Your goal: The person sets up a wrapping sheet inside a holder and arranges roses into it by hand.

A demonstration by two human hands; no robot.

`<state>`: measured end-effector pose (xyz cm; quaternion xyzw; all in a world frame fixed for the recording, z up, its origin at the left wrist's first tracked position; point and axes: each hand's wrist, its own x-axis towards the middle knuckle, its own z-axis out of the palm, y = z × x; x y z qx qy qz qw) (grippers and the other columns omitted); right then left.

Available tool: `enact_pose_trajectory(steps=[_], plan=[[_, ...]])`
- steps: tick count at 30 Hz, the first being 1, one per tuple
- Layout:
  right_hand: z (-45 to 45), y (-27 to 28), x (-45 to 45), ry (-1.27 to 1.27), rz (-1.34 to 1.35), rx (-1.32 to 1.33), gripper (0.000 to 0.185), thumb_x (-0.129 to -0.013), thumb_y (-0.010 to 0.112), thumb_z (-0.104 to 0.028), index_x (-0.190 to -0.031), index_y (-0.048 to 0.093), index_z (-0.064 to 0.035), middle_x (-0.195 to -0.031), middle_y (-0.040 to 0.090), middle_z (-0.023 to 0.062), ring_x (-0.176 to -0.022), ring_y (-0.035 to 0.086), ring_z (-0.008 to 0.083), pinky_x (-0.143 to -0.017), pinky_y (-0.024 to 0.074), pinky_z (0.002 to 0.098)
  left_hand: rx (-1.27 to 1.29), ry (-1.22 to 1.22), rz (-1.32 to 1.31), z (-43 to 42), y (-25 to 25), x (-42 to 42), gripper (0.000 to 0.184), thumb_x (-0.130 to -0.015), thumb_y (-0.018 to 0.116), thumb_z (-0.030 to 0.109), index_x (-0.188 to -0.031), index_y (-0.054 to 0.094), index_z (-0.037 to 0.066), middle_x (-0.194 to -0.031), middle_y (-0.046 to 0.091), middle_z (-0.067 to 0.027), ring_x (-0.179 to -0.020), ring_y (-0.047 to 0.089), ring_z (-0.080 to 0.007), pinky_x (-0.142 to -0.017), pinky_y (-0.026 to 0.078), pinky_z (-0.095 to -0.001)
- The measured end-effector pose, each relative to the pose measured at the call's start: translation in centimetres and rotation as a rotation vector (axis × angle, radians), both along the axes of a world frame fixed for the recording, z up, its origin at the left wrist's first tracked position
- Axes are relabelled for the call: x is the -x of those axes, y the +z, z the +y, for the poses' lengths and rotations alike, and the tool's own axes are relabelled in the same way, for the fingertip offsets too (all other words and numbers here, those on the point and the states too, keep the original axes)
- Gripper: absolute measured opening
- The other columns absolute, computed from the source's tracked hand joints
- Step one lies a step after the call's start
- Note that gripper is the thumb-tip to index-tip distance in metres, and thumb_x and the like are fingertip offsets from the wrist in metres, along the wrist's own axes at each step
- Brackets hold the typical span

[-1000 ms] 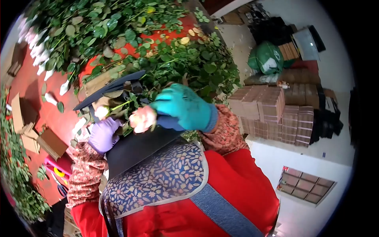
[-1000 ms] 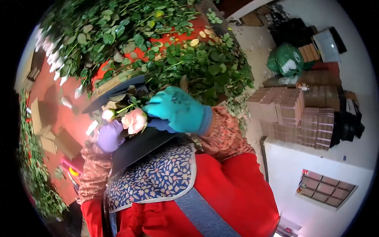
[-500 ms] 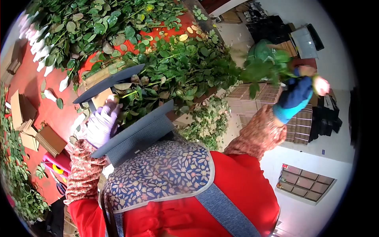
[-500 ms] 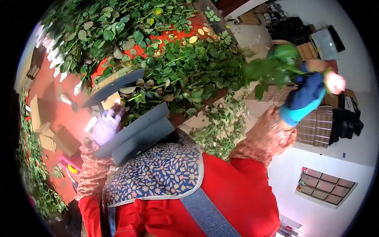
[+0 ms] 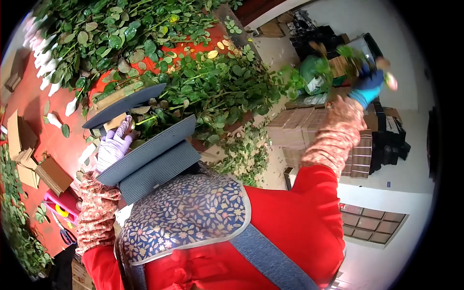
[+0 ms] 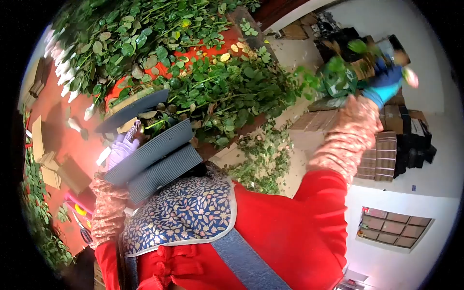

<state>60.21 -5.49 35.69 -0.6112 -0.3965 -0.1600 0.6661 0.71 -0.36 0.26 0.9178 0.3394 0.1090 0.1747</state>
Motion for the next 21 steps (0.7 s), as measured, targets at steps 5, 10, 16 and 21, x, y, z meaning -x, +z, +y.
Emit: enact_pose_trajectory(steps=[5, 10, 16, 21], plan=[[10.2, -7.3, 11.2, 0.597, 0.047, 0.130, 0.037, -0.102, 0.051, -0.034, -0.114, 0.066, -0.0028, -0.104, 0.069, 0.0092, -0.089, 0.065, 0.0188, -0.080, 0.0521, 0.0332, 0.743, 0.347, -0.089, 3.5, 1.2, -1.4, 0.031, -0.090, 0.055, 0.025, -0.118, 0.065, 0.017, -0.119, 0.064, -0.0129, -0.090, 0.061, -0.0349, -0.080, 0.052, -0.0455], [16.3, -18.2, 22.3, 0.661, -0.889, 0.554, 0.021, -0.088, 0.066, -0.011, -0.108, 0.068, -0.0081, -0.089, 0.069, 0.0106, -0.076, 0.066, 0.0287, -0.068, 0.0530, 0.0404, 0.221, 0.098, -0.104, -0.9, -1.8, 1.0, 0.035, -0.086, 0.055, 0.032, -0.117, 0.066, 0.019, -0.120, 0.062, -0.0070, -0.106, 0.059, -0.0301, -0.087, 0.048, -0.0447], [21.9, -25.6, 26.4, 0.818, -0.710, 0.715, 0.036, -0.096, 0.060, -0.020, -0.129, 0.059, -0.0063, -0.113, 0.067, 0.0144, -0.102, 0.065, 0.0281, -0.090, 0.0514, 0.0375, -0.027, 0.065, 0.039, -3.0, 2.9, 0.4, 0.047, -0.081, 0.064, 0.028, -0.126, 0.060, 0.017, -0.132, 0.054, -0.0098, -0.109, 0.057, -0.0308, -0.089, 0.050, -0.0454], [11.6, -16.2, 29.5, 1.539, 0.027, 0.970, 0.027, -0.100, 0.056, -0.012, -0.120, 0.066, 0.0014, -0.114, 0.071, 0.0146, -0.092, 0.070, 0.0215, -0.085, 0.0574, 0.0380, 0.187, 0.144, -0.048, -4.5, 6.3, 2.6, 0.057, -0.075, 0.074, 0.018, -0.130, 0.058, 0.018, -0.127, 0.056, -0.0085, -0.108, 0.058, -0.0316, -0.090, 0.049, -0.0448]])
